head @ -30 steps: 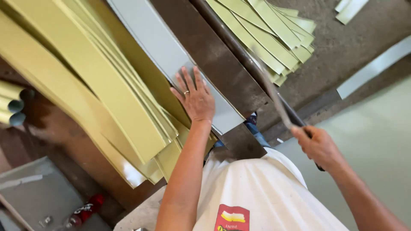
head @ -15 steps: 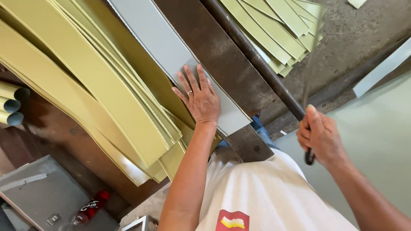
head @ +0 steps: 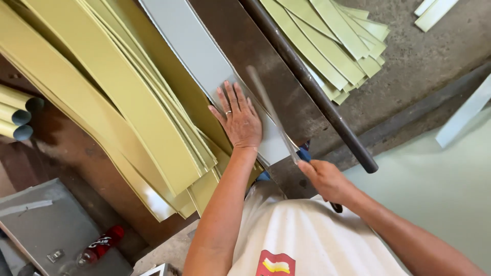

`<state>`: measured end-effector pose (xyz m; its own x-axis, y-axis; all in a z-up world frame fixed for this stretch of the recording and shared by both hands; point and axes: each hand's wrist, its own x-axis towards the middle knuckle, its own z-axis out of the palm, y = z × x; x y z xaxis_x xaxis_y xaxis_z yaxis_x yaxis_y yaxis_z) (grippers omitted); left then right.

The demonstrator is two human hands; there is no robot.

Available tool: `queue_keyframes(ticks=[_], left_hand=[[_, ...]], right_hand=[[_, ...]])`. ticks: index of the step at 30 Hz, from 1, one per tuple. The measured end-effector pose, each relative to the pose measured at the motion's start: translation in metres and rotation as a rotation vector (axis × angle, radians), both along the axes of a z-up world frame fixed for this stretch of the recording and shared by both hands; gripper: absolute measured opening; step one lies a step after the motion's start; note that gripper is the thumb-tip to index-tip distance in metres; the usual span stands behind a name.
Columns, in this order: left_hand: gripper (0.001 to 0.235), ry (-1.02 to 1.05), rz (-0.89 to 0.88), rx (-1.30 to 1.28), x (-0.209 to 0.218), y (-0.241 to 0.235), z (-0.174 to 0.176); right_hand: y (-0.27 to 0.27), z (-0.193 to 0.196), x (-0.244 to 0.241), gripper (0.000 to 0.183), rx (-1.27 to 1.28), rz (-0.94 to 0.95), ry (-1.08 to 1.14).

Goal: Cutting a plastic or PVC strip using a hand saw on a workbench.

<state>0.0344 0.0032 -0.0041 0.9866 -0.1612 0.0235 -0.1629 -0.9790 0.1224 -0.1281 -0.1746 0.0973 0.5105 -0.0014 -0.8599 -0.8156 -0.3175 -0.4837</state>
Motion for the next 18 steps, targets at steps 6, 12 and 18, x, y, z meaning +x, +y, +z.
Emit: queue_keyframes(ticks=[6,12,18], left_hand=[[0.057,-0.012,0.006,-0.091,0.0,-0.002,-0.003],[0.058,0.068,0.037,-0.093,-0.001,0.0,0.007],[0.058,0.223,0.043,-0.103,-0.019,-0.007,0.034]], right_hand=[[-0.033,-0.001,0.014,0.057,0.158,-0.572,-0.252],[-0.001,0.032,0.015,0.053,0.0,-0.089,0.028],[-0.039,0.025,-0.023,0.052,-0.068,-0.283,-0.042]])
